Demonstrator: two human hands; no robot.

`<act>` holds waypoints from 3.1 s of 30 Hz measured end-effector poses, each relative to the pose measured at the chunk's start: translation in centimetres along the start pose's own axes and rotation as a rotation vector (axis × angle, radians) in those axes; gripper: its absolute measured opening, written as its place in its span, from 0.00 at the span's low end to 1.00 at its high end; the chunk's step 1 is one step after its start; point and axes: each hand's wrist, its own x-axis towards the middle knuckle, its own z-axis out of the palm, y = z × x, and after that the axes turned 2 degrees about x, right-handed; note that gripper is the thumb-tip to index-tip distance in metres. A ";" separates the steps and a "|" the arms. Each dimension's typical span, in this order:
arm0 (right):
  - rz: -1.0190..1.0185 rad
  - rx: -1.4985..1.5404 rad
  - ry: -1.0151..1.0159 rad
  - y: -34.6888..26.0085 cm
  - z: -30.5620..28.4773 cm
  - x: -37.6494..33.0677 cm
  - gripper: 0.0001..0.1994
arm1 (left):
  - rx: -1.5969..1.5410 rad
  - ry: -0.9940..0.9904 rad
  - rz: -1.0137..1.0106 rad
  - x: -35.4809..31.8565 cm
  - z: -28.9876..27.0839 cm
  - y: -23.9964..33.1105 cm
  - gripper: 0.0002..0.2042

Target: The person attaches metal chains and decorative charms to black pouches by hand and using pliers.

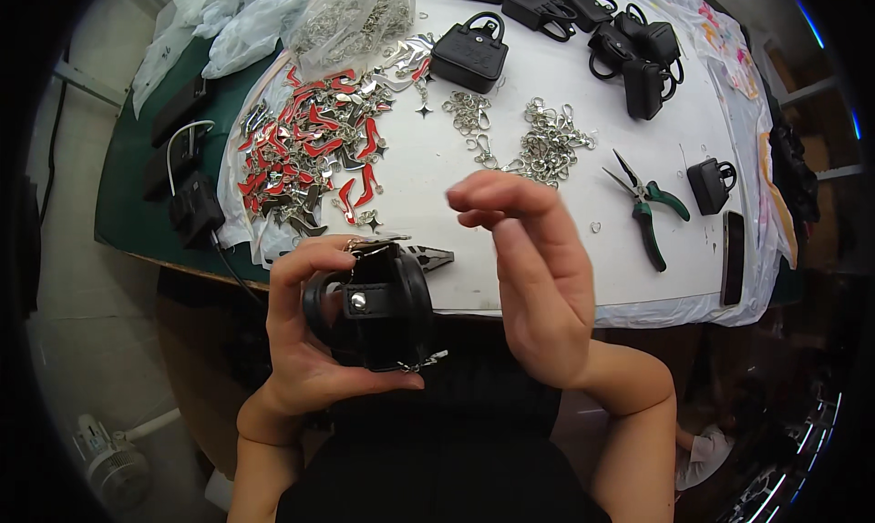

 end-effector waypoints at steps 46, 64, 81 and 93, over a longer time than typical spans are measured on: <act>0.448 -0.371 0.115 1.7 -11.6 6.8 0.06 | 0.792 -0.658 0.356 17.8 1.7 -9.7 0.06; 0.667 -0.014 0.063 1.5 -10.0 6.7 0.05 | -0.317 -0.368 -0.581 18.1 0.3 -8.4 0.04; 0.280 -0.355 0.041 1.8 -10.5 6.2 0.05 | 0.471 -0.232 0.186 20.6 0.1 -8.5 0.16; 0.171 0.048 0.129 1.0 -11.4 6.5 0.04 | 0.005 -0.256 -0.311 21.5 2.3 -5.9 0.43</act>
